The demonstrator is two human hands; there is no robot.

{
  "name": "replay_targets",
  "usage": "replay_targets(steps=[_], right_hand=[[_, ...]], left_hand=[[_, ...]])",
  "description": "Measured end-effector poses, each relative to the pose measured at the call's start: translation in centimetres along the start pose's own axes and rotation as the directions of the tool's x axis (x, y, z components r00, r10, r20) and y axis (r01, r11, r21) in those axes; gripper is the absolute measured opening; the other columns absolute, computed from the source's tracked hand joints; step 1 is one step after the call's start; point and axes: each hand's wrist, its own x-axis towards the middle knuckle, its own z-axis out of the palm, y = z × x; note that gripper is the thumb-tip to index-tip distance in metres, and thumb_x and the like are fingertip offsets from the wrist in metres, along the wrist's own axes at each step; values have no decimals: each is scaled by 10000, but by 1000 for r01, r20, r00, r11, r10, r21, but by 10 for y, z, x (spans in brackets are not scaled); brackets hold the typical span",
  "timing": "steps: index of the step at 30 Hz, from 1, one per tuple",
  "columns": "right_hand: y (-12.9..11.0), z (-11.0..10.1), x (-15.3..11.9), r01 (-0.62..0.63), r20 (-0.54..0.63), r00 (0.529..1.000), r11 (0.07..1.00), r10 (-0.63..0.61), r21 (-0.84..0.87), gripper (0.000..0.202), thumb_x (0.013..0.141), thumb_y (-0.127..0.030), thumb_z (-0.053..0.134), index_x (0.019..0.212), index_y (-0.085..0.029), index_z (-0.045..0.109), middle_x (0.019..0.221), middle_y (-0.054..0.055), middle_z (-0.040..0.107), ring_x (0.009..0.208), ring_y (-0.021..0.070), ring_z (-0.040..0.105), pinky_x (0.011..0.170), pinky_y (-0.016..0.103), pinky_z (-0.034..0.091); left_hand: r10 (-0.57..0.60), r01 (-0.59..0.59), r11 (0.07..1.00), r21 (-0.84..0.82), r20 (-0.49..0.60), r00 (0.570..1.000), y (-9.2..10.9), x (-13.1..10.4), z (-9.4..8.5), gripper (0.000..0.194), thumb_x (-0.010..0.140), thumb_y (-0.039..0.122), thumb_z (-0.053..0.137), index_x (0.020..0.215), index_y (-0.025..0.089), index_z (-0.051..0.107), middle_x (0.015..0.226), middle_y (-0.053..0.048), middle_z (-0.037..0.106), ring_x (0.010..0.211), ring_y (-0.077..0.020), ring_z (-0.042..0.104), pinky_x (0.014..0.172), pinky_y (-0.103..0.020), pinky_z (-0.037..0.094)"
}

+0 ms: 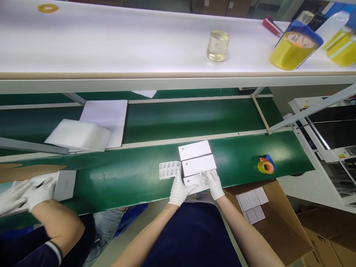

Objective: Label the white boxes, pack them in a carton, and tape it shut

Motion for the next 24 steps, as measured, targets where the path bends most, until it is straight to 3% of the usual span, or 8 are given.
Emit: replay_targets(steps=[2,4,9,12,14,18,22,24], right_hand=[[-2,-2,0,-8,25,1000,1000,8,-1,607,759,-765,772,866,-193,600,729,20,644,603,168,605,538,295,510],[-4,-3,-1,-14,56,998,1000,14,-8,592,769,-755,766,862,-195,596,728,24,643,602,168,601,542,301,515],[-10,-3,-2,-14,113,993,998,21,-62,580,753,-746,759,833,-202,573,707,6,587,622,178,616,550,307,527],[-10,-4,-3,-13,116,993,998,20,-61,582,752,-749,746,830,-203,561,733,9,586,629,177,616,550,309,530],[-9,-5,-3,-14,117,993,998,20,-54,588,752,-755,742,824,-203,553,730,6,582,623,172,613,548,305,531],[-10,-7,-4,-16,136,990,999,21,-40,627,714,-776,768,825,-195,562,750,-1,574,624,166,626,545,297,537],[-11,-7,-6,-19,134,991,1000,21,-20,648,694,-779,786,843,-183,581,772,-2,581,619,156,627,544,289,540],[-11,-7,-7,-21,137,990,1000,24,-22,645,696,-780,783,824,-186,568,760,-3,576,627,163,635,546,289,542]], left_hand=[[-156,154,988,-28,-161,975,-12,-1,-14,1001,889,600,658,1656,162,188,1591,-236,443,1435,-387,492,1169,-517,424],[-284,273,959,-77,-258,923,-19,-8,-22,876,987,589,495,1662,159,138,1602,-248,421,1411,-384,521,1152,-524,436],[-32,35,998,61,-45,998,-16,-19,-13,1216,745,569,824,1646,89,164,1623,-277,369,1507,-394,388,1224,-483,367],[-74,100,991,88,-265,961,-16,-18,-22,900,928,472,634,1619,60,231,1620,-299,354,1528,-378,355,1237,-522,337],[7,30,994,102,-346,938,-15,-19,-30,816,954,454,607,1620,129,265,1654,-240,329,1559,-341,304,1262,-499,302],[183,-176,973,149,-35,982,-8,-25,-24,1160,723,546,859,1632,157,253,1626,-220,393,1523,-367,366,1229,-464,370],[-36,60,988,140,-167,985,-5,-20,-19,1013,887,566,690,1637,86,207,1604,-286,393,1510,-394,381,1199,-513,387],[29,-14,990,141,-107,994,-4,-18,-17,1092,828,575,754,1643,102,202,1637,-274,344,1531,-395,343,1211,-504,374]])
